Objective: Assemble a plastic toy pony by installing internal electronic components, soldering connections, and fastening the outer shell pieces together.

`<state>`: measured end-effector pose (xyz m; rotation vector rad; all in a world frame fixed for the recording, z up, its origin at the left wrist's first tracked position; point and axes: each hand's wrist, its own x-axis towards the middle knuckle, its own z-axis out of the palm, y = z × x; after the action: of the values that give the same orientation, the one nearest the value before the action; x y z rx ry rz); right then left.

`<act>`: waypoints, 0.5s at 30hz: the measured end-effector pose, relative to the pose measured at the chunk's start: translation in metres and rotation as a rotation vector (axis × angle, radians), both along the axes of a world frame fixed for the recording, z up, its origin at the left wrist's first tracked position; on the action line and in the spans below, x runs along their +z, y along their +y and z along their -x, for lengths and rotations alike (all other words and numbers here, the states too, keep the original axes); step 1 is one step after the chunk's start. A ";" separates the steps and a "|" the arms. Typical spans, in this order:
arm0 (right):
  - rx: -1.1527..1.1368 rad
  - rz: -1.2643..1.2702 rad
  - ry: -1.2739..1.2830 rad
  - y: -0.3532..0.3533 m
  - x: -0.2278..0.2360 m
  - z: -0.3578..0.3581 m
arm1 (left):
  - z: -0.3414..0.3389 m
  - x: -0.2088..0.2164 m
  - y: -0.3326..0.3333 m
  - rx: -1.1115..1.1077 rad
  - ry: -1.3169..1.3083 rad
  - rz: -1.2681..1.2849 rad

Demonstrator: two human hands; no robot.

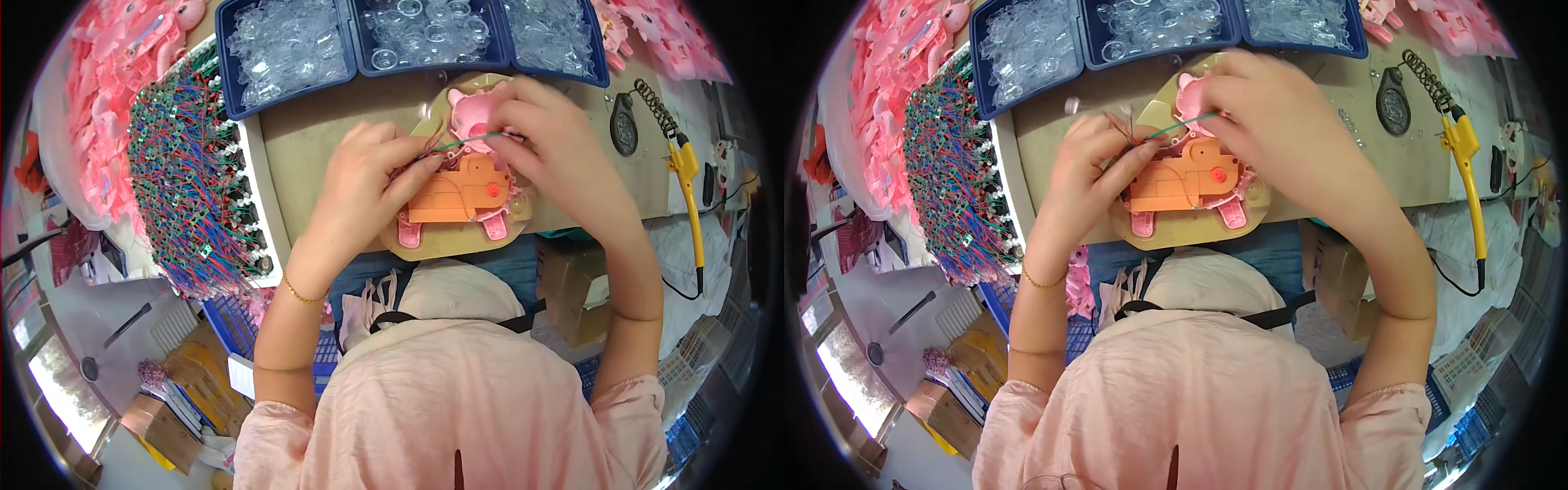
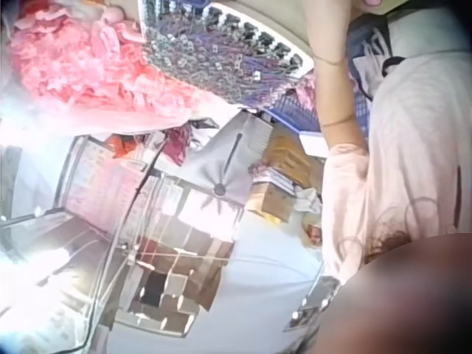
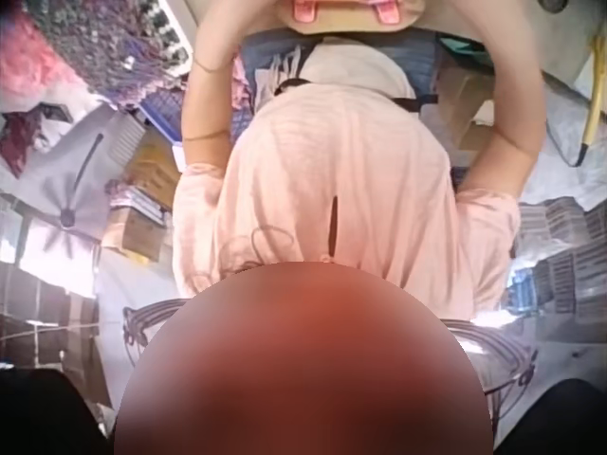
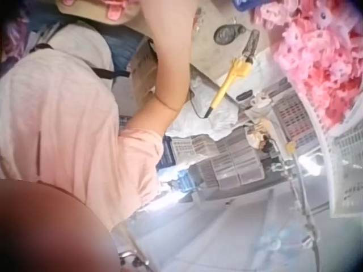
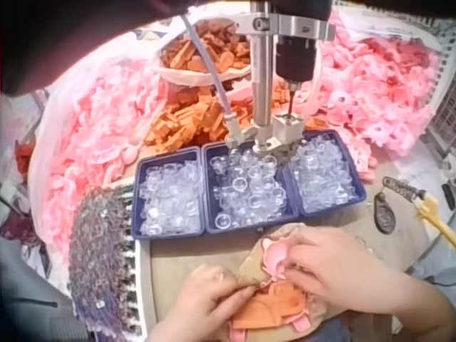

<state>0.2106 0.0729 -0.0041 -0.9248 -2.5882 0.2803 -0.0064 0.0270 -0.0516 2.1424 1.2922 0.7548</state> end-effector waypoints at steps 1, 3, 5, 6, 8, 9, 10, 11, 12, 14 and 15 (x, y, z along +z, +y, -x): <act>-0.152 0.534 0.021 -0.002 0.005 -0.004 | 0.001 0.000 0.000 -0.017 -0.018 -0.007; -0.318 1.069 0.040 0.000 0.006 -0.011 | 0.000 0.003 -0.004 0.073 -0.140 0.189; -0.263 1.517 0.422 0.006 0.004 -0.019 | 0.002 0.009 -0.003 0.166 -0.258 0.505; -0.267 1.515 0.420 0.005 0.002 -0.020 | 0.003 0.012 -0.002 0.164 -0.262 0.503; -0.297 0.832 0.357 -0.002 -0.012 -0.014 | 0.006 0.016 -0.002 0.119 -0.306 0.549; -0.190 0.414 0.302 -0.005 -0.019 -0.011 | 0.008 0.016 0.000 0.045 -0.295 0.454; -0.190 0.410 0.297 -0.008 -0.022 -0.014 | 0.008 0.016 0.000 0.044 -0.300 0.451; -0.112 0.131 0.097 -0.011 -0.024 -0.019 | 0.007 0.017 0.000 0.033 -0.282 0.393; -0.025 -0.147 -0.099 -0.013 -0.028 -0.021 | 0.007 0.017 -0.001 0.031 -0.261 0.335; -0.043 -0.179 -0.043 -0.019 -0.031 -0.022 | 0.003 0.014 -0.001 0.033 -0.254 0.316; -0.058 -0.191 -0.064 -0.023 -0.030 -0.022 | 0.003 0.013 -0.002 0.024 -0.245 0.305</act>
<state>0.2326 0.0502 -0.0340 -0.9514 -2.5852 -0.0125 -0.0090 0.0247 -0.0390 1.7385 1.2179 0.7500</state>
